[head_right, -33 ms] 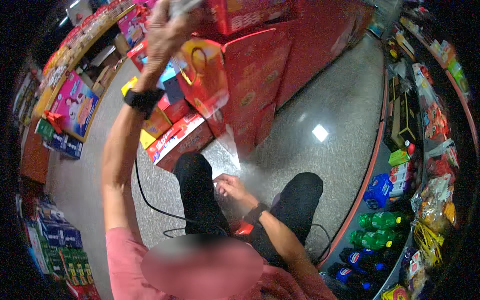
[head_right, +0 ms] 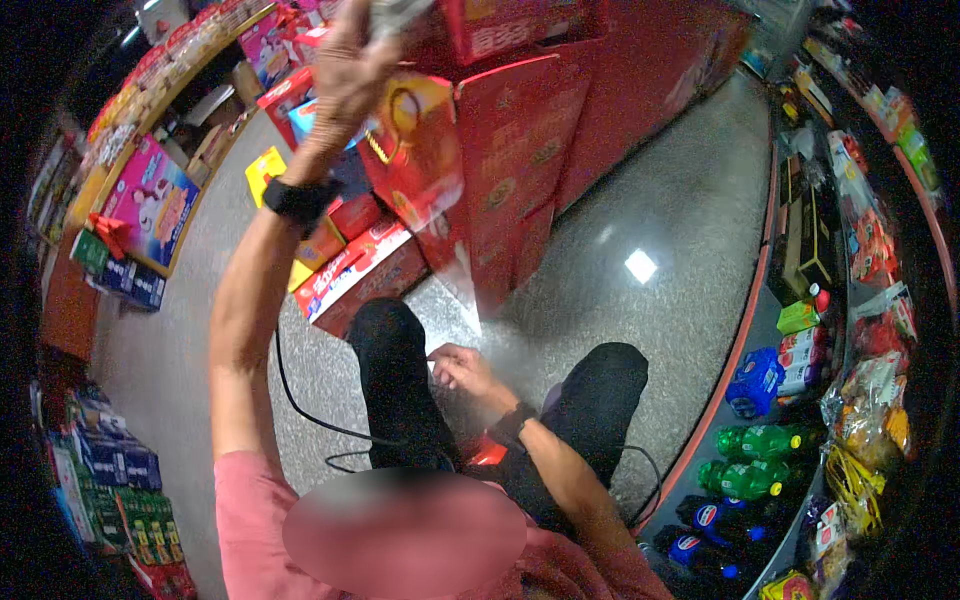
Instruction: Cleaning and wiping down various gift boxes in a retail store setting using a cloth.
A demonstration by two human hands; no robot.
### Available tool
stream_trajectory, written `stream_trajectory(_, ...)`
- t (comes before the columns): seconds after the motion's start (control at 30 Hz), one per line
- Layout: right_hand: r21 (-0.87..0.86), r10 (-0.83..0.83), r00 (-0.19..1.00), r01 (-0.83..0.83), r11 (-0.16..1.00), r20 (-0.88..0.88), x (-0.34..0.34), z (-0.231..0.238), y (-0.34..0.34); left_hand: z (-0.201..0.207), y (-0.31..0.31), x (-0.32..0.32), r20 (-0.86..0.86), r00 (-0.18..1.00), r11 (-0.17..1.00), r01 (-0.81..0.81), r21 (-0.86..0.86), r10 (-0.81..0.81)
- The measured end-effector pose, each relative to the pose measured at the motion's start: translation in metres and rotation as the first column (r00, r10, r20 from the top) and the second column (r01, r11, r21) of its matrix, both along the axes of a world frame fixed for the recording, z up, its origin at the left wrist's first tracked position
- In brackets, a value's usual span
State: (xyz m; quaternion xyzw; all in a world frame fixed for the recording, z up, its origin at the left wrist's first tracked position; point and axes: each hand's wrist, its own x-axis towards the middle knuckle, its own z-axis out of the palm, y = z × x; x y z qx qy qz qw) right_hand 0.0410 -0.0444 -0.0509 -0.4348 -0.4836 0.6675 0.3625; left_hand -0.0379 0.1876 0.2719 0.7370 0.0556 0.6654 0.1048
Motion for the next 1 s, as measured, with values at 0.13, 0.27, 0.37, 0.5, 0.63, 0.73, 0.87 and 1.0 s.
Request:
stream_trajectory(0.13, 0.017, 0.017, 0.999, -0.017, 1.000, 0.041, 0.006, -0.002, -0.004, -0.022, -0.044, 0.002, -0.137, 0.907, 0.913, -0.377, 0.155, 0.398)
stream_trajectory(0.27, -0.001, 0.010, 0.999, -0.010, 1.000, 0.053, 0.016, -0.010, -0.007, -0.067, -0.082, 0.000, -0.074, 0.971, 0.966, -0.234, -0.107, 0.227)
stream_trajectory(0.37, -0.081, -0.072, 0.996, 0.077, 0.994, 0.061, 0.030, -0.019, -0.007, -0.142, -0.101, -0.003, -0.091, 0.995, 0.840, -0.085, -0.535, 0.042)
stream_trajectory(0.5, -0.107, -0.589, 0.803, 0.596, 0.796, 0.094, 0.033, 0.000, 0.005, -0.220, -0.129, -0.021, 0.170, 0.985, 0.220, 0.170, -0.961, -0.017)
stream_trajectory(0.63, 0.172, -0.620, 0.784, 0.610, 0.774, 0.011, 0.033, 0.043, 0.013, -0.241, -0.152, -0.026, 0.263, 0.965, 0.092, 0.263, -0.960, -0.011)
stream_trajectory(0.73, 0.434, -0.522, 0.853, 0.457, 0.776, 0.035, 0.030, 0.070, 0.026, -0.233, -0.169, -0.022, 0.316, 0.947, 0.007, 0.317, -0.948, -0.059)
stream_trajectory(0.87, 0.520, -0.289, 0.953, 0.205, 0.829, 0.085, 0.025, 0.087, 0.045, -0.221, -0.177, -0.028, 0.240, 0.969, -0.009, 0.239, -0.971, -0.059)
stream_trajectory(1.0, 0.475, -0.116, 0.993, 0.086, 0.876, 0.035, 0.019, 0.098, 0.056, -0.220, -0.162, -0.064, 0.271, 0.935, 0.029, 0.285, -0.958, -0.227)
